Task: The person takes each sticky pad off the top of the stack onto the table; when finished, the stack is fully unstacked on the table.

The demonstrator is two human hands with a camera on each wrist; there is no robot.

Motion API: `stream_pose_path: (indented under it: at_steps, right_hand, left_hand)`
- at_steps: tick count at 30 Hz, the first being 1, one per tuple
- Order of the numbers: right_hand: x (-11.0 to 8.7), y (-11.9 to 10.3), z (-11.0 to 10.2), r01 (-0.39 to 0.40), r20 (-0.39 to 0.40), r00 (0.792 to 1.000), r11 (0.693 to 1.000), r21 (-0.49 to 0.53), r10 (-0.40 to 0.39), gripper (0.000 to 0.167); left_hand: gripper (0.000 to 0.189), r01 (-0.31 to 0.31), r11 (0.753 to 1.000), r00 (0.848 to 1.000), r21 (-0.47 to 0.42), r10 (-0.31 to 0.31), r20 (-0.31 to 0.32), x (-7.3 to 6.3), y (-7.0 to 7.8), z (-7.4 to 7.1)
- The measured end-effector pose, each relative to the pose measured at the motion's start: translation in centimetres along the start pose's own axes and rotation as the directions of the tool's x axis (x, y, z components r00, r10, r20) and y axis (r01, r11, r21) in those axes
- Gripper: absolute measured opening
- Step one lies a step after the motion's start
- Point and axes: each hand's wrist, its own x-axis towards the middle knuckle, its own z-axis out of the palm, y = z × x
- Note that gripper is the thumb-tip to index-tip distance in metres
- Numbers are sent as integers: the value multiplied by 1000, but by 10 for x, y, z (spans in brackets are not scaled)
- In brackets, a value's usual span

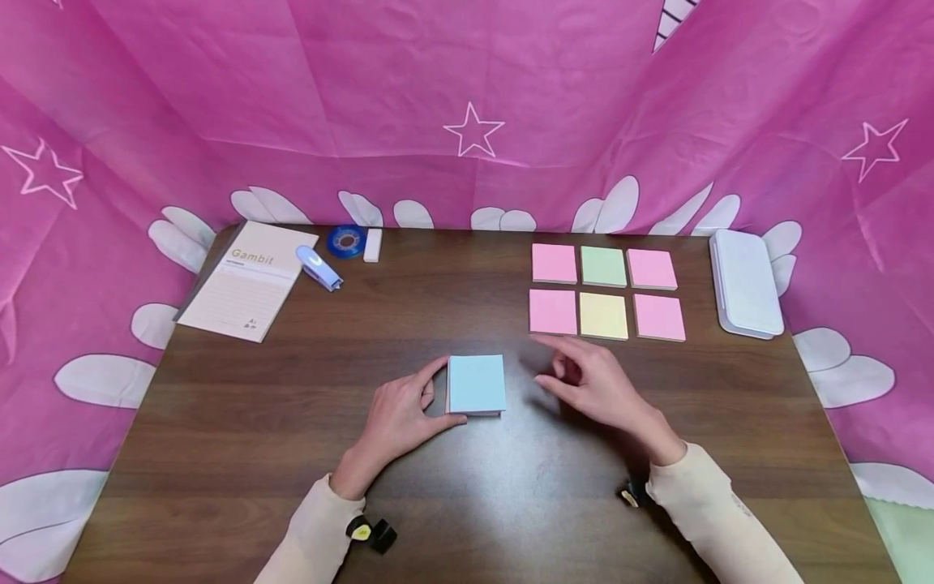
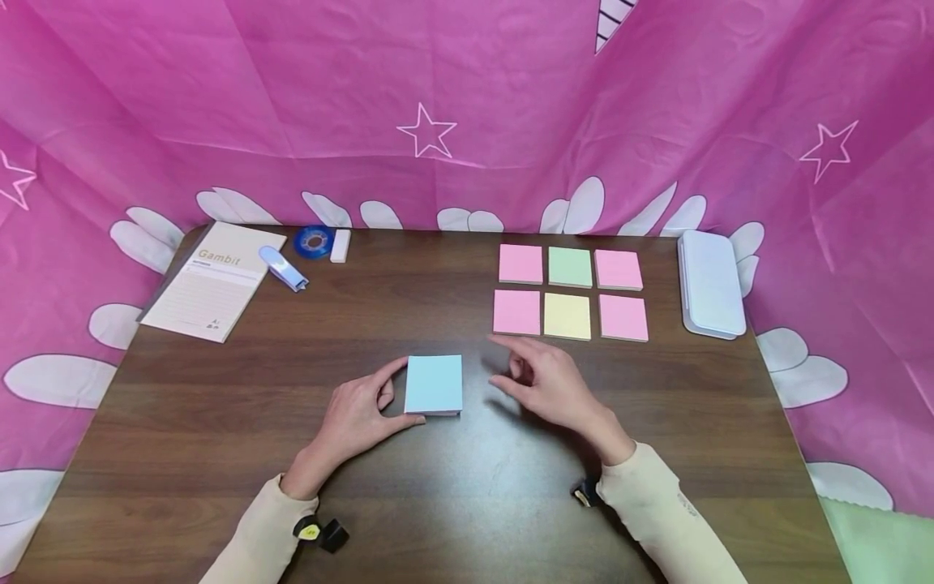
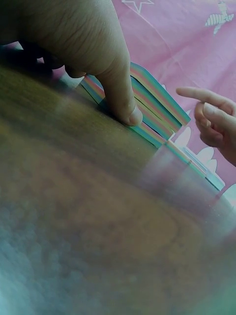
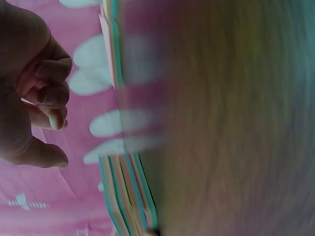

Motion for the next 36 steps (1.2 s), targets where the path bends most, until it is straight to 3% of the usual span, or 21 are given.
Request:
stream_pose_path:
  at_steps: [6, 15, 21, 27, 36]
  right_hand:
    - [11, -13, 25, -35, 108, 994, 999, 4, 34, 66]
    - [24, -28, 47, -93, 237, 964, 989, -118, 119, 98]
    - [26, -31, 53, -122, 226, 961, 978, -170, 159, 97]
    - [25, -29, 54, -117, 189, 972, 983, -139, 142, 93]
    - [15, -20, 34, -146, 102, 983, 986, -77, 154, 89]
  left_hand:
    - [97, 10, 1000, 1000, -1, -10, 14, 0, 0, 0]
    - [96, -5, 1000, 1000, -10, 5, 3, 0, 0, 0]
    - [96, 6, 1000, 1000, -10, -5, 14, 0, 1, -1]
    - [96, 16, 1000, 1000, -11, -16, 17, 0, 1, -2]
    - [95, 12, 1000, 1000, -11, -12, 11, -1, 0, -1]
